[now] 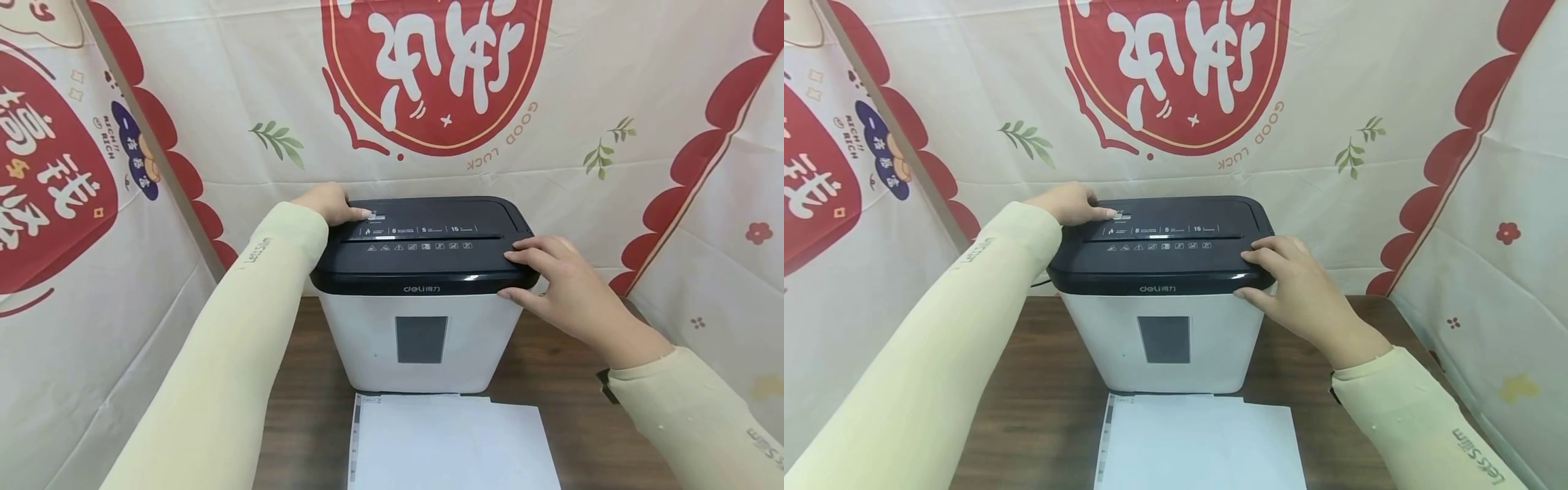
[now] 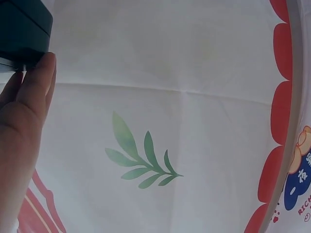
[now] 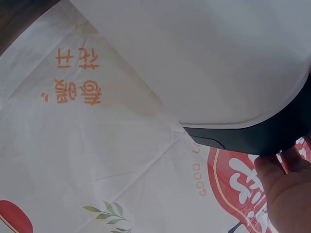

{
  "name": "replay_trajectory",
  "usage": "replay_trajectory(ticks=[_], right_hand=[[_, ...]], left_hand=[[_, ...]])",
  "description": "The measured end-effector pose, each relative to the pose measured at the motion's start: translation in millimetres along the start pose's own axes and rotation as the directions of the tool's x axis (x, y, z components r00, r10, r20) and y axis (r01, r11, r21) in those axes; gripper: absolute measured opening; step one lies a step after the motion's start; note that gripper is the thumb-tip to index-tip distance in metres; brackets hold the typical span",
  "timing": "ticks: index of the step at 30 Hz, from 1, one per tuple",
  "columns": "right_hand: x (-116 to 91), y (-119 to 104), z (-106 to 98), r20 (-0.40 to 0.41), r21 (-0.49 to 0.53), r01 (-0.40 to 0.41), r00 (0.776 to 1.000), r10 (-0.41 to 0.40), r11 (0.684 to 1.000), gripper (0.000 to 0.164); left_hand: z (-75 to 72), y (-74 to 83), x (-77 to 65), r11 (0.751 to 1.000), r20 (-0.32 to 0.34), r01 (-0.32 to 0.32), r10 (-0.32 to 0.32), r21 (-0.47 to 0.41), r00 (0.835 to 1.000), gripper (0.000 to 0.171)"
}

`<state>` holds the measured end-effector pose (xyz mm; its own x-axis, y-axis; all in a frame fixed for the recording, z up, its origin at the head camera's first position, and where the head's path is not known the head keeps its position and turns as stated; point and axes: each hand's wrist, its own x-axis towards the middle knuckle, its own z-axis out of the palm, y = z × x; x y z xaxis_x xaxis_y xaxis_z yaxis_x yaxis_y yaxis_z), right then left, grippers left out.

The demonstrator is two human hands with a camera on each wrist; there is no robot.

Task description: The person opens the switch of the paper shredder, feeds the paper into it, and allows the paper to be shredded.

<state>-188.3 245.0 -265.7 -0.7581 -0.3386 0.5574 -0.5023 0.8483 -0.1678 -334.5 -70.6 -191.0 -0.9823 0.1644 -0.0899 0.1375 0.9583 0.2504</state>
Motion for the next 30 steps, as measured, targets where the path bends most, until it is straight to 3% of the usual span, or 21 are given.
replay_trajectory(ticks=[7,30], right_hand=[[-0.7,1.6,2.9,-0.021,0.000,0.025,0.999,-0.025,1.000,0.054],[-0.6,1.3,6.7,-0.072,-0.021,0.061,0.995,-0.062,0.998,0.056]], left_hand=[[3.0,-1.0,5.6,1.000,-0.006,0.008,-0.008,0.004,1.000,0.051],[2.4,4.0,1.1,0.999,-0.077,-0.023,0.027,0.044,0.997,0.046]])
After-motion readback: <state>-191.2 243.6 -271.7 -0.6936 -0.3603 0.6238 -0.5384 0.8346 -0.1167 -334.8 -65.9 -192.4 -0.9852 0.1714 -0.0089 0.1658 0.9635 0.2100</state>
